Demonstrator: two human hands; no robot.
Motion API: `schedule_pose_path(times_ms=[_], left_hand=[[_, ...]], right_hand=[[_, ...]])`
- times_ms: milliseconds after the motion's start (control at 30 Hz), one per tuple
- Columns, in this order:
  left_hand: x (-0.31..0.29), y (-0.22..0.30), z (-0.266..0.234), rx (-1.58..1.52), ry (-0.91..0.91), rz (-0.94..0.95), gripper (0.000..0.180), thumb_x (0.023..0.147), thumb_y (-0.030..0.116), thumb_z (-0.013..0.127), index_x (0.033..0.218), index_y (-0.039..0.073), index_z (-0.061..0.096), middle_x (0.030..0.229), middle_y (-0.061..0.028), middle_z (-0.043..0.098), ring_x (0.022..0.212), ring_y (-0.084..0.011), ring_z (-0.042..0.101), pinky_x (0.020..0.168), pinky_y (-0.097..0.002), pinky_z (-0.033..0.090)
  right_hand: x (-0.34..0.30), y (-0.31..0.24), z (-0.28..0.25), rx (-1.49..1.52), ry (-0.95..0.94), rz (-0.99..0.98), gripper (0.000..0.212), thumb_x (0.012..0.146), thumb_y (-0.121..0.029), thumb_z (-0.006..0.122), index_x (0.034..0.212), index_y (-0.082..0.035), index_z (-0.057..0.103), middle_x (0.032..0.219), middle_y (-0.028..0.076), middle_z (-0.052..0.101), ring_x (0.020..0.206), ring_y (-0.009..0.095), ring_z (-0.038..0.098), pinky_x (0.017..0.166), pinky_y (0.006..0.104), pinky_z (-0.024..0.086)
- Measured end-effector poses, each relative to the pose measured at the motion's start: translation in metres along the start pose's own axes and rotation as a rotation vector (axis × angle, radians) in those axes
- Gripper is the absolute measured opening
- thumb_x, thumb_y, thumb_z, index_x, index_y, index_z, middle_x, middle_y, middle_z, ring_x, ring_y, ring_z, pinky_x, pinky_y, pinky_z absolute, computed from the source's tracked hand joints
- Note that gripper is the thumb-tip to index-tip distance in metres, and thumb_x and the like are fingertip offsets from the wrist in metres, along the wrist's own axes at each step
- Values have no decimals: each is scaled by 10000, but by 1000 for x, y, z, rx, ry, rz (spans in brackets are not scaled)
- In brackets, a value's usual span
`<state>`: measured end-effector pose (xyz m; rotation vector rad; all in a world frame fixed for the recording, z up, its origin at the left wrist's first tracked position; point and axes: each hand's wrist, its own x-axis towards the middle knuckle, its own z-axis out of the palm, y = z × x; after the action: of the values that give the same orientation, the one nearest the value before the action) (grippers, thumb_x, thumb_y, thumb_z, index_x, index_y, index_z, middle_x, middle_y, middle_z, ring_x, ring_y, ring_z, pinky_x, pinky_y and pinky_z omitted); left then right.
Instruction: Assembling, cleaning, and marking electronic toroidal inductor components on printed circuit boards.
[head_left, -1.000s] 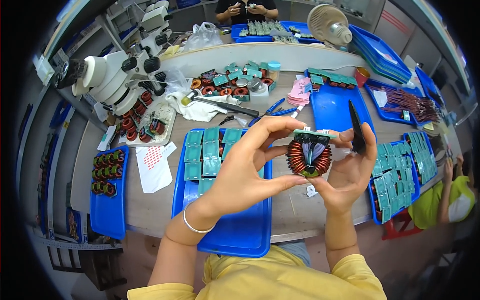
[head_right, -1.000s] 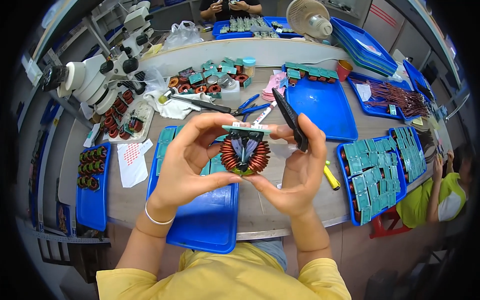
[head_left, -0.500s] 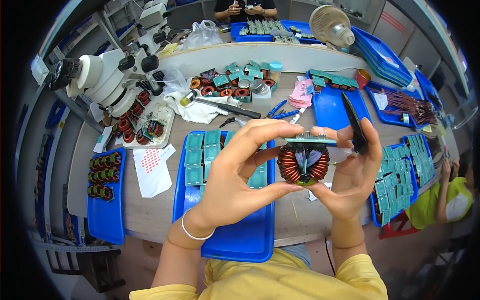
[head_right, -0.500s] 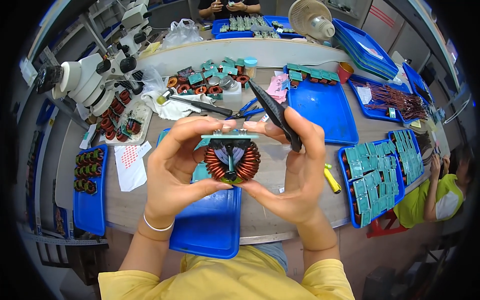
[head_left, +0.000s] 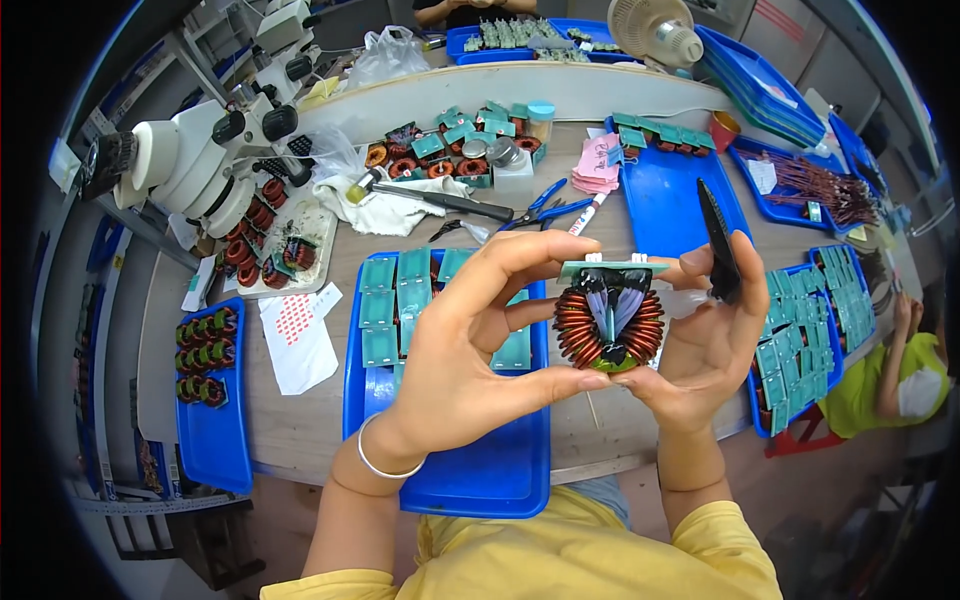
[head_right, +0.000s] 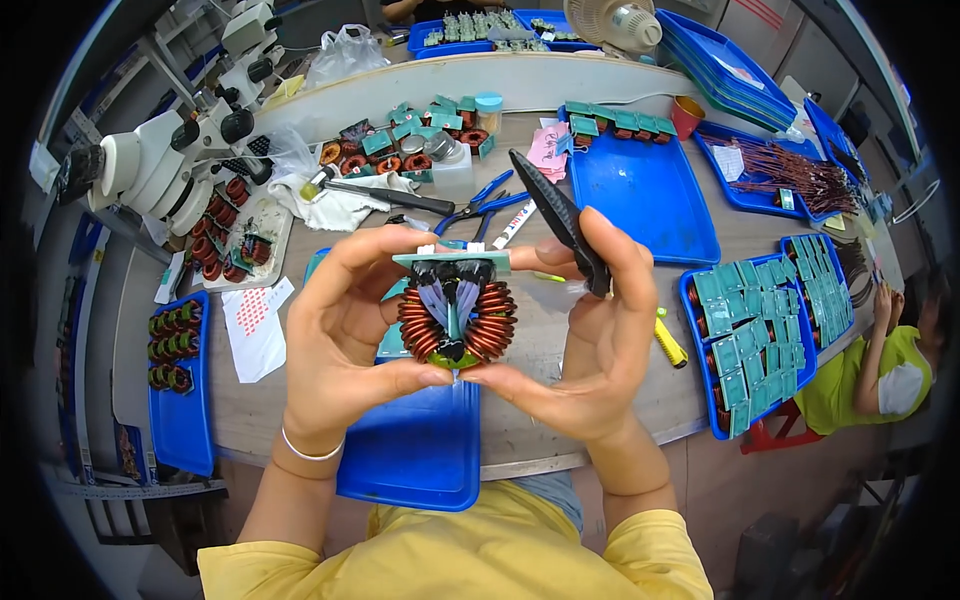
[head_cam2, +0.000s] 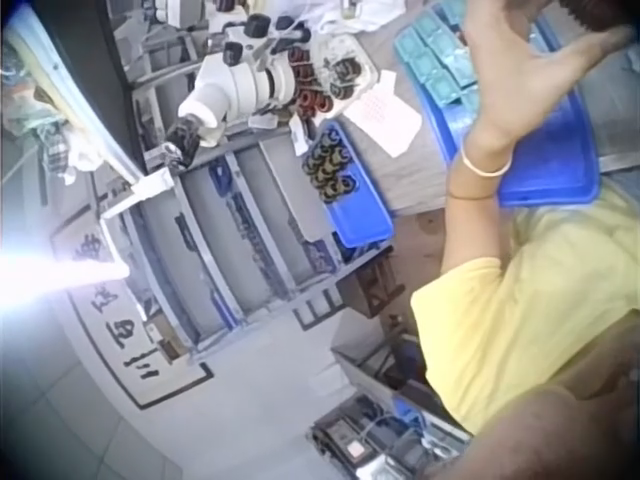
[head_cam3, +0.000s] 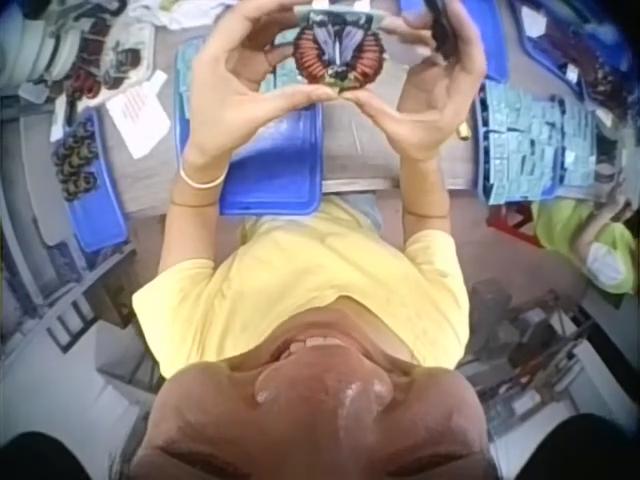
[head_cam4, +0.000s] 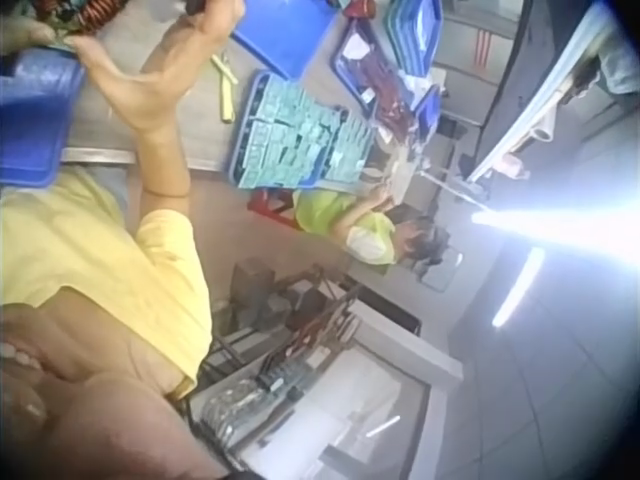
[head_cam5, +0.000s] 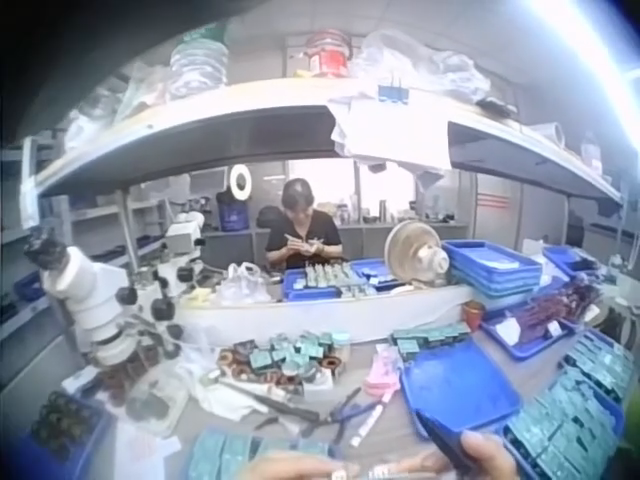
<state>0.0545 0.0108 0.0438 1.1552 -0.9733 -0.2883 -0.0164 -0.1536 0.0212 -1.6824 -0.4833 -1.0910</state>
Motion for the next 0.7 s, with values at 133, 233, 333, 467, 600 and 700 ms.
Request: schedule_pose_path(times_ms=[133,233,333,467,600,700], left_hand=[[3,-1,2,-6,12,-14,723,569,-25,781,1190,-51,412,1188,-147,450,1130,-253,468,914,-359,457],[3,-1,2,6,22,-28,708,573,-30,771,1186,-41,418,1183,-143,459,1142,-259,462,943,-380,430],[3,-4,-1,82,-5,-12,694,577,-32,762,1183,-30,424,1181,-136,466,1155,-260,454,969,-389,398],[4,-3,-2,82,-22,-50,692,580,-33,759,1186,-25,426,1188,-128,462,1161,-245,446,970,-380,387],[3,-2,-1,51,-39,-115,696,587,-33,754,1199,-22,421,1200,-120,456,1160,-221,438,950,-341,394],[3,1,4,-10,-15,-162,700,589,-34,749,1206,-21,419,1201,-116,456,1156,-211,441,951,-327,388]], right_hand=[[-6,0,0,29,51,91,1004,507,-129,860,1300,33,265,1107,115,431,987,224,535,887,354,431],[-6,2,0,-79,38,27,999,513,-124,857,1299,34,261,1113,119,434,980,224,543,886,356,429],[-8,4,0,-33,61,-4,993,518,-119,854,1297,31,258,1116,128,436,968,230,551,878,355,434],[-6,1,-3,-99,47,-28,1001,520,-126,855,1299,22,246,1112,140,436,949,242,562,856,358,454],[-7,-1,-3,-110,51,-53,1013,529,-132,853,1310,2,222,1106,146,444,940,246,571,841,366,470],[-12,-4,0,-48,113,-22,1020,539,-138,851,1320,-30,203,1120,150,438,942,245,572,838,365,477]])
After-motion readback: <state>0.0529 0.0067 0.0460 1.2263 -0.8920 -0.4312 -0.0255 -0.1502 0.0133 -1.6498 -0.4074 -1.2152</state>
